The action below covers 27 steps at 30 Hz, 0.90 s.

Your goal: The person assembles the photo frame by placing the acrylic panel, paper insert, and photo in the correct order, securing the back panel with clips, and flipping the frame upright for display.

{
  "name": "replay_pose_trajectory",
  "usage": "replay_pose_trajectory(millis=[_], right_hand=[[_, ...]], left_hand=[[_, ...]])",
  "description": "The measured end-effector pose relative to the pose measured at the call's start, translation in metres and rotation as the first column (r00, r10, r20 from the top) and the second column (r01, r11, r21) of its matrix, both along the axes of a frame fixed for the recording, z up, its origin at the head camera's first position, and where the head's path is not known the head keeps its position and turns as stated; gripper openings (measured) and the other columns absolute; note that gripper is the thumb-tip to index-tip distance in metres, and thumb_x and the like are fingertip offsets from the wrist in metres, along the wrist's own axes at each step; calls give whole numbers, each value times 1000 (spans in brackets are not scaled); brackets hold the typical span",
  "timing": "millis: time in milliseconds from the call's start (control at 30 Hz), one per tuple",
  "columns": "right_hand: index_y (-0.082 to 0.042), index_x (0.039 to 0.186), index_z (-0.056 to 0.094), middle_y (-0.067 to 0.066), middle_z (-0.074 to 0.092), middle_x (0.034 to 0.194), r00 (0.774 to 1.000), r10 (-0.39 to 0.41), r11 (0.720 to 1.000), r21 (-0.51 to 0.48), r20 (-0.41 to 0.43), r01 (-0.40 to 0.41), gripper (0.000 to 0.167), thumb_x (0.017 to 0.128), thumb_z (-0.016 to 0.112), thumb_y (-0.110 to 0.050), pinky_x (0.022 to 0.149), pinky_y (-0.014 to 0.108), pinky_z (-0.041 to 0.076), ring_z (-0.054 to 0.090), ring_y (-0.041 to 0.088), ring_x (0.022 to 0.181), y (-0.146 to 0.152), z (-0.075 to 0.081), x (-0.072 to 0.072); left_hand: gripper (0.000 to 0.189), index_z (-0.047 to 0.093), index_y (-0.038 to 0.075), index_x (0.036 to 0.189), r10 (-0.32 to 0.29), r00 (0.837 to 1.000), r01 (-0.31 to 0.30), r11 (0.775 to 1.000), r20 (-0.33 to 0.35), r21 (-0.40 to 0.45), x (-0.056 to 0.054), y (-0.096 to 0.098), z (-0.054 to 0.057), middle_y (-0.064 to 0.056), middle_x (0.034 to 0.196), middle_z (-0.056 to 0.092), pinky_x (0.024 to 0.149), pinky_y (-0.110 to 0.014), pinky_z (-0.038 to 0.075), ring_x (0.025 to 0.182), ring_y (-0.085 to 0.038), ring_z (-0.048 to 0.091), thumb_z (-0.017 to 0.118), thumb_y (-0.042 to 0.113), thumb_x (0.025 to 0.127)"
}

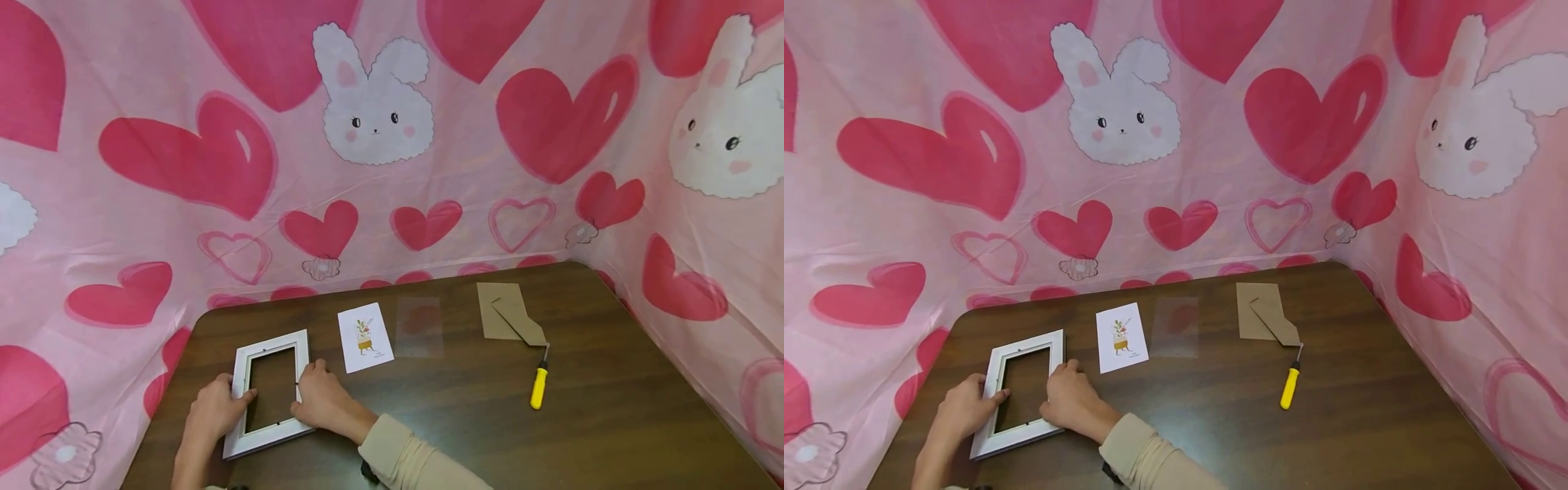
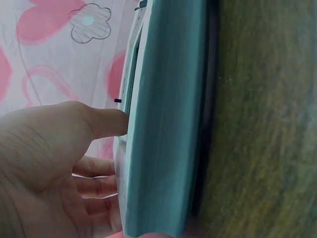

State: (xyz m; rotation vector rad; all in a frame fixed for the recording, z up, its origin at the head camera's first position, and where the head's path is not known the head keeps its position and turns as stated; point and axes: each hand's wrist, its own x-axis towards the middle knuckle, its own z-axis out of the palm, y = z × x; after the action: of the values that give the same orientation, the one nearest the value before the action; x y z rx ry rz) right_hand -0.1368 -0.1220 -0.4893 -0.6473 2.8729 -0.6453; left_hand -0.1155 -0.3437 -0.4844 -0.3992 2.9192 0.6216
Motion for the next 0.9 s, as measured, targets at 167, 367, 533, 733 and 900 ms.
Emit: replay_pose_trajectory(millis=[167, 367, 533, 733, 900], right_hand=[[2, 117, 64, 10, 60, 103, 1000, 2, 1000, -4, 9, -2, 53, 85, 81, -37, 67, 27, 56, 67, 22, 71, 2, 3, 0], [2, 116, 63, 9, 59, 103, 1000, -7, 1000, -21, 16, 8, 53, 86, 81, -37, 67, 27, 55, 66, 22, 71, 8, 4, -2], [3, 115, 64, 10, 59, 101, 1000, -21, 999, -34, -5, 21, 54, 85, 83, -37, 68, 27, 54, 64, 21, 71, 15, 6, -2], [4, 114, 65, 11, 60, 101, 1000, -14, 999, -48, -12, 13, 53, 84, 83, -36, 68, 28, 54, 63, 23, 70, 30, 11, -2], [4, 115, 67, 13, 63, 108, 1000, -10, 999, -53, 7, 10, 53, 84, 84, -36, 73, 31, 55, 62, 24, 74, 43, 15, -5]], left_hand=[[66, 53, -16, 126, -1, 1000, 1, 1000, -2, 1, 0, 1, 0, -33, 103, 68, 76, -59, 55, 84, -42, 66, 76, 36, 92], [66, 52, -16, 127, -12, 1000, 12, 1000, -19, 0, -1, 5, 1, -32, 103, 68, 77, -59, 55, 86, -43, 67, 74, 36, 93], [65, 53, -16, 126, -19, 999, 19, 1000, -33, 0, -3, 11, 3, -32, 104, 69, 79, -61, 54, 87, -44, 68, 74, 36, 94], [63, 54, -15, 125, -21, 998, 22, 1000, -65, 4, -3, 25, 6, -30, 104, 70, 81, -61, 55, 88, -42, 69, 74, 35, 93], [61, 56, -16, 122, -36, 994, 37, 999, -107, 8, -3, 36, 9, -30, 103, 71, 81, -60, 55, 89, -40, 69, 75, 33, 92]])
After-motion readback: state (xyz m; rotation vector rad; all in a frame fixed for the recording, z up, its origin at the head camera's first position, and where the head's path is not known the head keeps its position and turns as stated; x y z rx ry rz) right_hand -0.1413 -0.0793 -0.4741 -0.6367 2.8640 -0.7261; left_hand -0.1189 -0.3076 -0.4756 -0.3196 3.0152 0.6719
